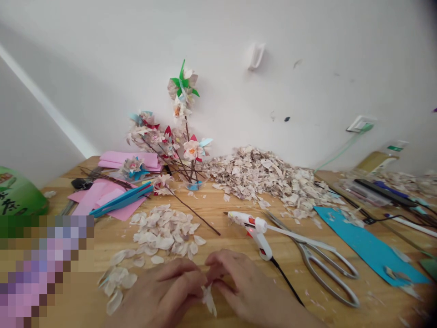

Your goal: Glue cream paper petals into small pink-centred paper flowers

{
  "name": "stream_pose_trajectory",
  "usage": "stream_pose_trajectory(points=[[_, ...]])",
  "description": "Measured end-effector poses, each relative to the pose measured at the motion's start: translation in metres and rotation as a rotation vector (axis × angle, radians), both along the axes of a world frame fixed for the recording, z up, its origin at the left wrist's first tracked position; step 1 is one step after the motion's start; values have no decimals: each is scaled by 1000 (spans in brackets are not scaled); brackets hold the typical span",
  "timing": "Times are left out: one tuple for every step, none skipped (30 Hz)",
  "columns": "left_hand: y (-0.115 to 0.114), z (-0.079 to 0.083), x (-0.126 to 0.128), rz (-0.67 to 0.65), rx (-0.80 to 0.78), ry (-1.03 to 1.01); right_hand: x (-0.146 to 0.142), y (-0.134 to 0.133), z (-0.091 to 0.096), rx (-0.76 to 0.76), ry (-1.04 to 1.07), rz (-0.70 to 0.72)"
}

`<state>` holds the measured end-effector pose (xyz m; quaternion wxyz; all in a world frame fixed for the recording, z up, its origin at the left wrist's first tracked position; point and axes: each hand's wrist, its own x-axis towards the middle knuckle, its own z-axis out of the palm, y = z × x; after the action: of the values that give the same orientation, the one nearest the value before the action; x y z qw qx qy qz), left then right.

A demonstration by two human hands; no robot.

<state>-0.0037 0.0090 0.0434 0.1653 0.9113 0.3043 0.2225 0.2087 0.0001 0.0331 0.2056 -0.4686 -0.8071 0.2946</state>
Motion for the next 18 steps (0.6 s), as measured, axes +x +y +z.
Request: stream_pose_trajectory(points=[[0,0,0,-6,4,-1,0,0,-1,2,-11,-8],[0,0,-1,-10,7,0,1,0,-2,4,-19,-17],[0,0,-1,-17,10,3,1,0,-3,6,-23,-23],[0,0,-1,-26,16,5,2,0,-4,9,-25,-27],[0,0,-2,-34,22,9,2,0,-5,12,-25,-30],[0,-1,-2,-37,25,12,2,0,-5,15,-23,-29],[0,-2,-2,-34,25,12,3,0,-6,19,-19,-25],[0,-3,-3,-28,23,11,3,0,-6,23,-16,-19],[0,-4,-3,-18,22,8,2,0,-6,25,-14,-13],[-1,-5,-4,-9,24,8,2,0,-6,26,-15,-8],[-1,-6,-4,-6,31,13,2,0,-5,25,-16,-4],[-1,-7,-5,-7,45,23,2,0,-5,23,-18,-1],[-2,-8,-5,-10,60,42,2,0,-5,21,-18,-1],[-2,-8,-6,-18,75,65,1,0,-4,19,-17,-1],[-2,-9,-6,-25,86,89,1,0,-4,20,-13,-2],[-2,-10,-7,-37,96,109,2,0,-4,21,-8,0],[-2,-10,-7,-46,103,123,2,0,-4,22,-3,1],[-2,-11,-7,-52,104,135,2,0,-4,24,0,3]])
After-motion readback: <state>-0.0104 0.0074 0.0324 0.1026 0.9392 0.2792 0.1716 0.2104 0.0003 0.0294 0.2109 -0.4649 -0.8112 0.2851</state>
